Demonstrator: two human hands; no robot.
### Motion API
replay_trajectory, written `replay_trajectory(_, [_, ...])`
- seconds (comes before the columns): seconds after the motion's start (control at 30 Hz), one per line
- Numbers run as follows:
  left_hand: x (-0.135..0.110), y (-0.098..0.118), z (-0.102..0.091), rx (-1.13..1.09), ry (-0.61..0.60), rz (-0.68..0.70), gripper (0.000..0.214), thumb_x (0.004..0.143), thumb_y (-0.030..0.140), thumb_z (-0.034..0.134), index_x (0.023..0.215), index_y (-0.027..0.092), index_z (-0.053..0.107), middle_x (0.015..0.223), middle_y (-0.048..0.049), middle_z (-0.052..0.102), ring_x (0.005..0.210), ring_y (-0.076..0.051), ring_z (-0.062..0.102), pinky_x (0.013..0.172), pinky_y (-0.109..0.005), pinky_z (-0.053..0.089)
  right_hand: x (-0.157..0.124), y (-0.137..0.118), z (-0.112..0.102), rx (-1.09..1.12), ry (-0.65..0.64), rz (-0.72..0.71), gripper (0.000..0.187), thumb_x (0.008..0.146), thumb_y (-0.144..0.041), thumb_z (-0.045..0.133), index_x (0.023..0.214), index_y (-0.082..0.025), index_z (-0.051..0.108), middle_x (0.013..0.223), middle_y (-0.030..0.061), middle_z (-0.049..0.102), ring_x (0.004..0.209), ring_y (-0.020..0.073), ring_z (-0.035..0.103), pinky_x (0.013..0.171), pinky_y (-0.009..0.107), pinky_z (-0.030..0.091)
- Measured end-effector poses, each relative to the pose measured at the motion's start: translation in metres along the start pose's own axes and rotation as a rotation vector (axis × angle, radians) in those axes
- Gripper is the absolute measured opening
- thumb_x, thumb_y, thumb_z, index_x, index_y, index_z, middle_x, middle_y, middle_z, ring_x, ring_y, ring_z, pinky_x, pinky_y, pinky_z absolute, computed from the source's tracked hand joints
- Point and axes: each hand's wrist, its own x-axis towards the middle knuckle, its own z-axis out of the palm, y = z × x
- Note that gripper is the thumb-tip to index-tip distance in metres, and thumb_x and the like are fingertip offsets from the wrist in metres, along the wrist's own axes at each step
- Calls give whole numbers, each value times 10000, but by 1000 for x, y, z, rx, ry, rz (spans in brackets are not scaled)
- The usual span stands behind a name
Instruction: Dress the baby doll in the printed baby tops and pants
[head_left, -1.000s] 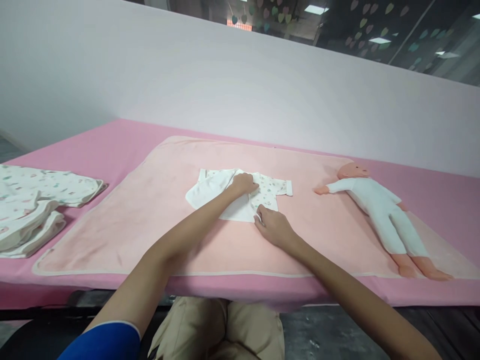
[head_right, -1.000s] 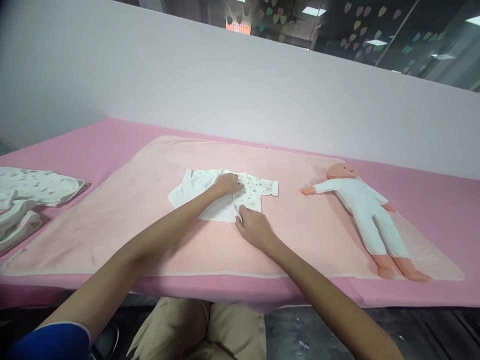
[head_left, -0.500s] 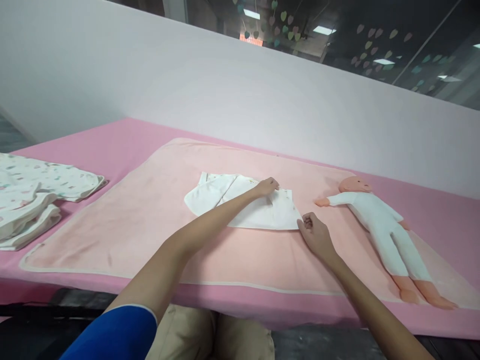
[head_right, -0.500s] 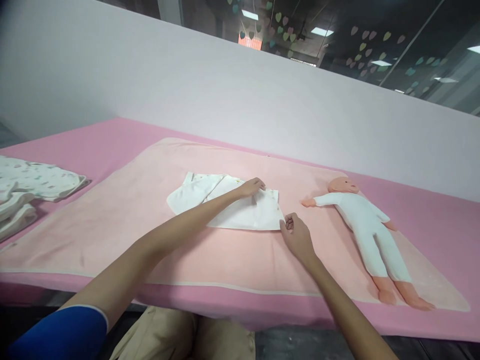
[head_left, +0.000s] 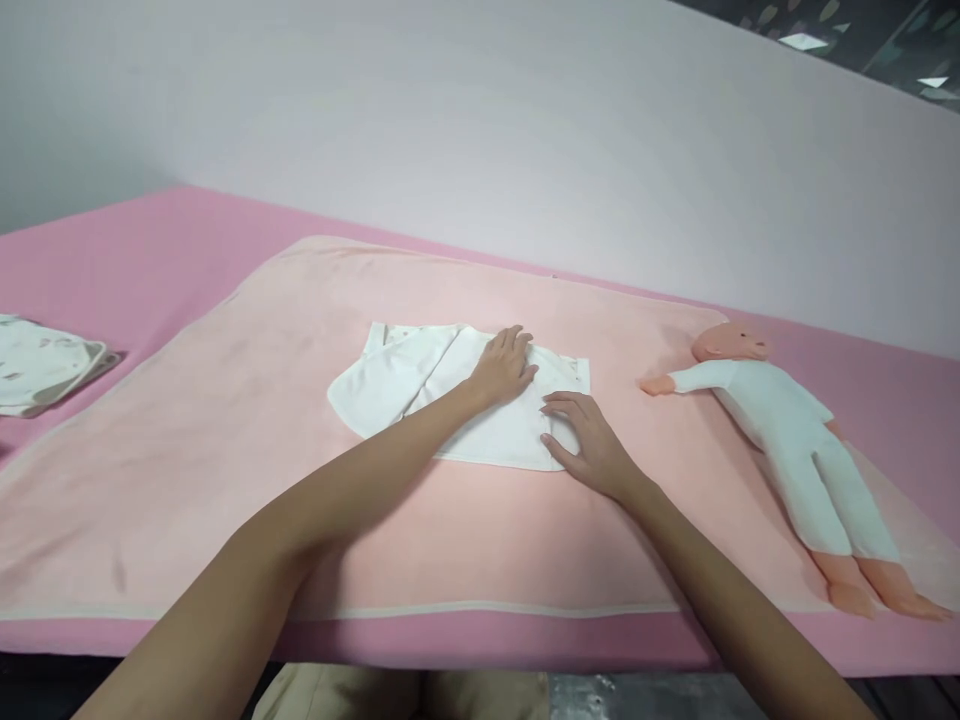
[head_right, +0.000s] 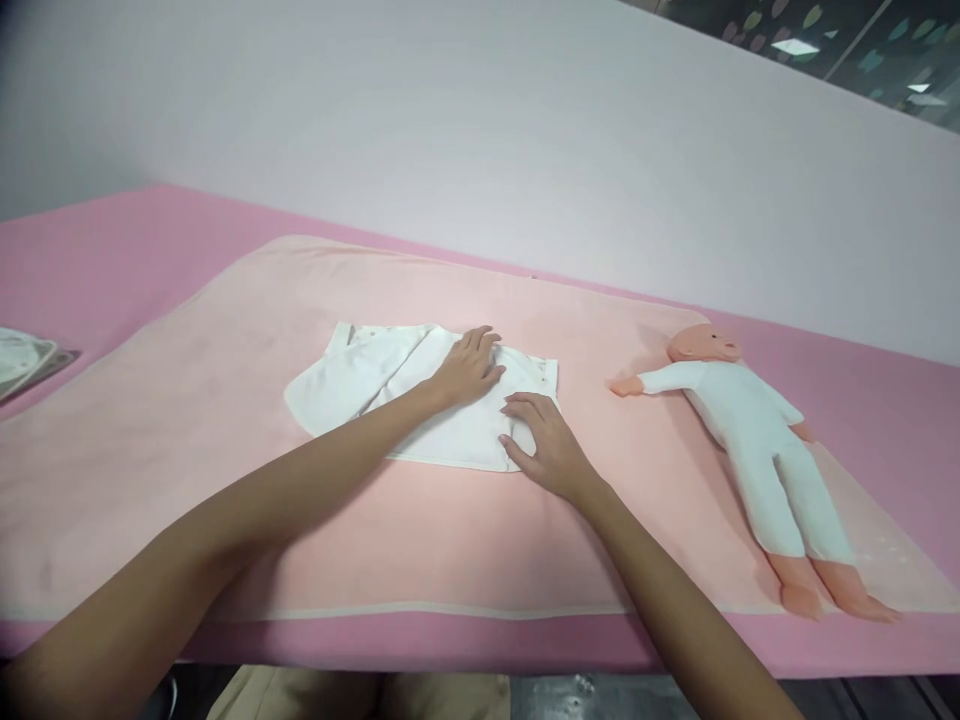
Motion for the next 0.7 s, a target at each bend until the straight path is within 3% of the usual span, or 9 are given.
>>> replay_trajectory(0.1, [2, 1, -3, 77, 62, -54, 452, 1079, 448, 558, 1382, 113, 575, 1524, -231, 563, 1425, -393, 504, 1212, -539, 435, -6, 5, 5, 15, -67, 44, 441, 1115, -418, 614, 1534, -297, 554, 1652, 133, 551, 1570, 314, 496, 1301, 570, 452])
replay_trajectory(0.23, [2, 0, -3, 54, 43, -72, 363, 1098, 457, 507, 1229, 141, 628, 1384, -193, 633, 1315, -369, 534, 1163, -520, 441, -12, 4, 6, -19, -124, 66, 538, 1132, -452, 580, 1645, -321, 488, 1754, 123, 468, 1647, 322, 420, 1344, 612, 396])
replay_trajectory(0.43, [5, -5, 2, -32, 4, -73, 468, 1114, 461, 438, 1400, 118, 578, 1522, -180, 579, 1397, -350, 486, 1240, -501, 392, -12, 7, 8, -62, -181, 31, 646, 1145, -495, 559, 1757, -368, 396, 1843, 71, 358, 1721, 322, 318, 1378, 610, 358])
replay_trajectory(0.7, [7, -5, 0, 4, 11, -96, 458, 1077, 477, 517, 1383, 141, 574, 1493, -190, 577, 1374, -361, 502, 1203, -497, 417, -11, 6, 3, -51, -234, -30, 605, 1170, -457, 524, 1762, -391, 421, 1836, 24, 378, 1747, 313, 264, 1402, 642, 292])
